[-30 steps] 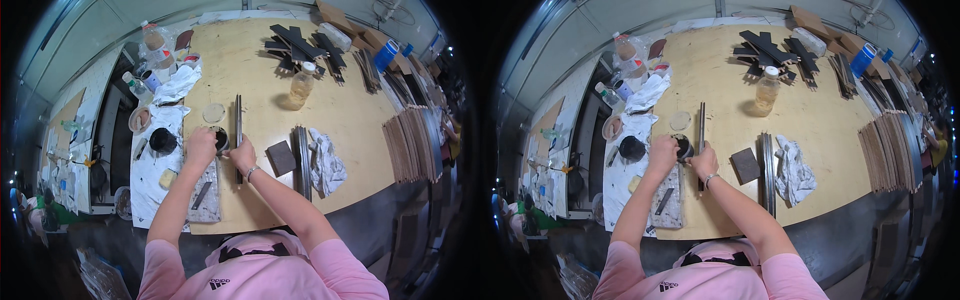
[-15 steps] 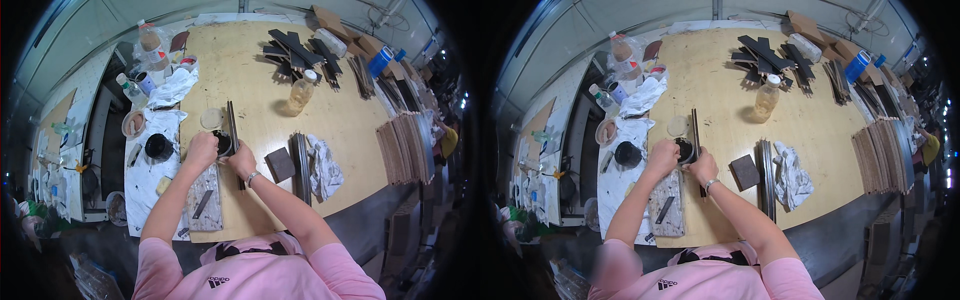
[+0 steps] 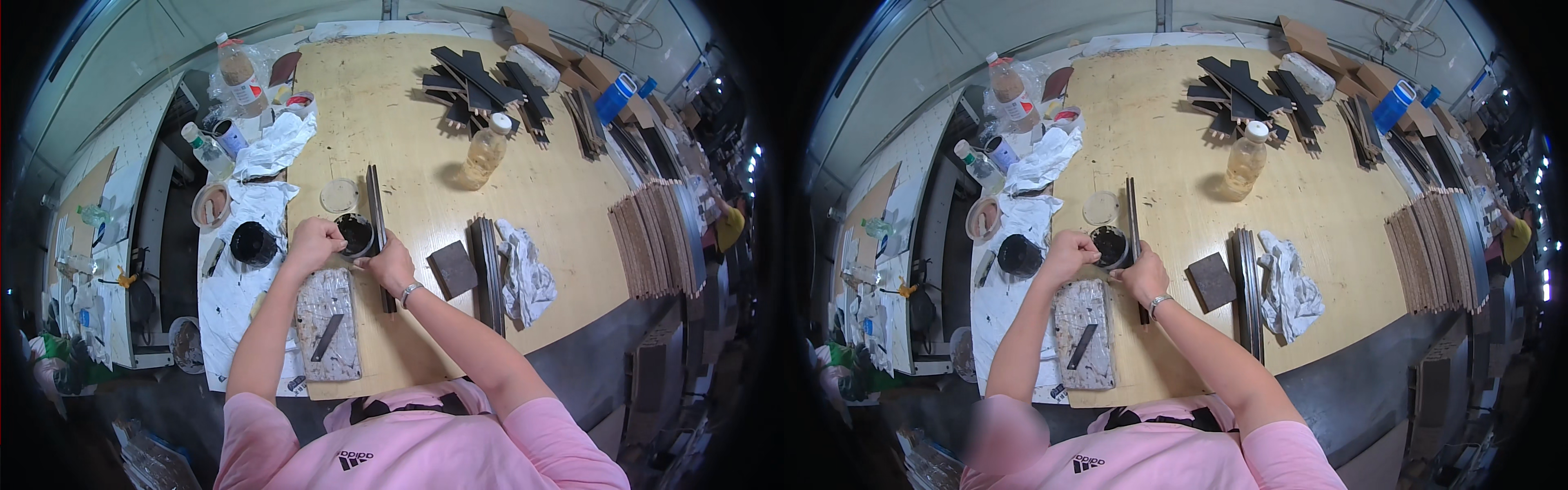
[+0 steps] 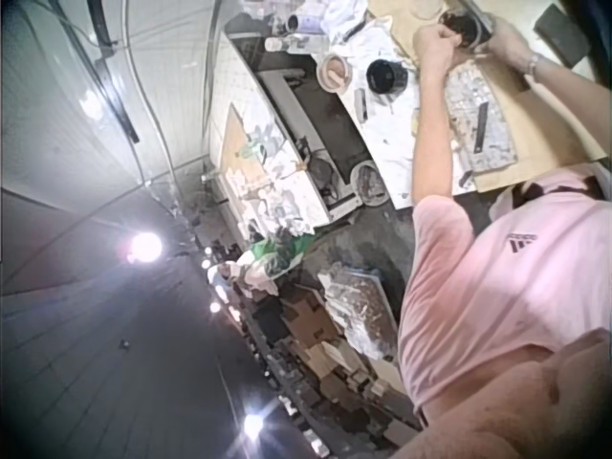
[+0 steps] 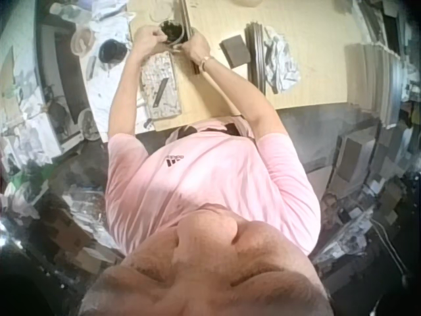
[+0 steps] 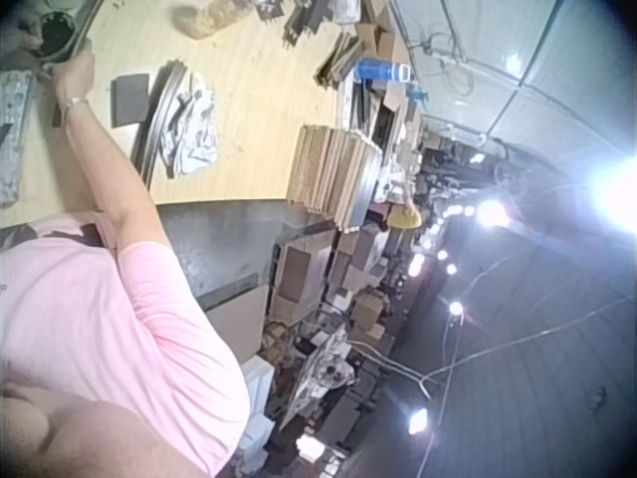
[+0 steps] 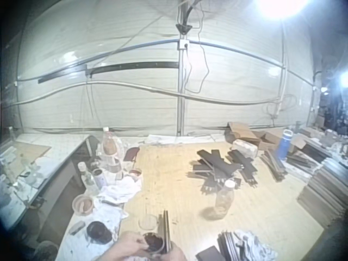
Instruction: The person cleans dark wooden planks by hand using a white cloth, then applies a dark liquid from a small container to the ends of the planks using a small applicator tool.
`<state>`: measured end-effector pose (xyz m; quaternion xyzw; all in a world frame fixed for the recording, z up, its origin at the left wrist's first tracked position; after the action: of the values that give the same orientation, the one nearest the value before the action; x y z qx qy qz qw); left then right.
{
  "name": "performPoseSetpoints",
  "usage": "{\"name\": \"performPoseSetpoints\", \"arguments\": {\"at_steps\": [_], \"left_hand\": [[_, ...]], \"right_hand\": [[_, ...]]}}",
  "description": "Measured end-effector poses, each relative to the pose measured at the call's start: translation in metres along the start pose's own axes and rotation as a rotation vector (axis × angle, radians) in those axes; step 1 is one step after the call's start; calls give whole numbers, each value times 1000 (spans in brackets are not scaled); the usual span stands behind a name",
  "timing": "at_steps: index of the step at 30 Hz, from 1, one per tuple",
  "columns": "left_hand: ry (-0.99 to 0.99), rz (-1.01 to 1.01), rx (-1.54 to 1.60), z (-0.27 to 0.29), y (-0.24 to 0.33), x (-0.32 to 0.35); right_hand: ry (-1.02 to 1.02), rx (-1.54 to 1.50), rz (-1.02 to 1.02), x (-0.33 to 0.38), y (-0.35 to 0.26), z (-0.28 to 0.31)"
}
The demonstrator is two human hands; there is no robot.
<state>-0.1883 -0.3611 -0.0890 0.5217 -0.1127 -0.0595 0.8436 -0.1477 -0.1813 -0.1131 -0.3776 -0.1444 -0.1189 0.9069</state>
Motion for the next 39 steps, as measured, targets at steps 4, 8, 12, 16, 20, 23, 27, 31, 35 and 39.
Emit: {"name": "performPoseSetpoints", "arguments": {"at_steps": [4, 8, 12, 16, 20, 23, 27, 31, 35, 39], "left_hand": [[129, 8, 96, -2, 2, 7], [196, -33, 125, -2, 4, 13], [259, -32, 266, -1, 1, 17], [281, 84, 575, 1, -1, 25], [299, 159, 655, 4, -9, 34], [286, 141, 771, 6, -3, 41], [264, 122, 887, 5, 9, 56], [232, 101, 970, -6, 36, 73], [-35, 2, 1130, -25, 70, 96], [-71, -74, 1134, -51, 92, 116]], "right_hand": [[7, 0, -10, -1, 1, 1], [5, 3, -5, 2, -1, 4], [3, -15, 3, 4, 0, 4], [-19, -348, 120, -2, 16, -2], [-96, -521, 11, 14, 33, 11], [-197, -825, -63, 34, 48, 27], [-420, -981, -69, 69, 54, 65], [-521, -1026, -49, 112, 63, 111], [-574, -1030, -49, 156, 90, 142], [-572, -1067, -78, 202, 104, 163]]}}
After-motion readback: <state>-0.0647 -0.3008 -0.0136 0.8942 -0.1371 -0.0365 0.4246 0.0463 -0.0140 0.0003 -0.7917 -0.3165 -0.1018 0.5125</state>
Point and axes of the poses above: each hand's wrist, its own x-axis away from the middle knuckle, its own z-axis out of the back of the hand, y = z × x, the point moved 3 cm from there along -x, towards the middle knuckle, and after that the axes turned 11 degrees about x, right-handed, at the moved point
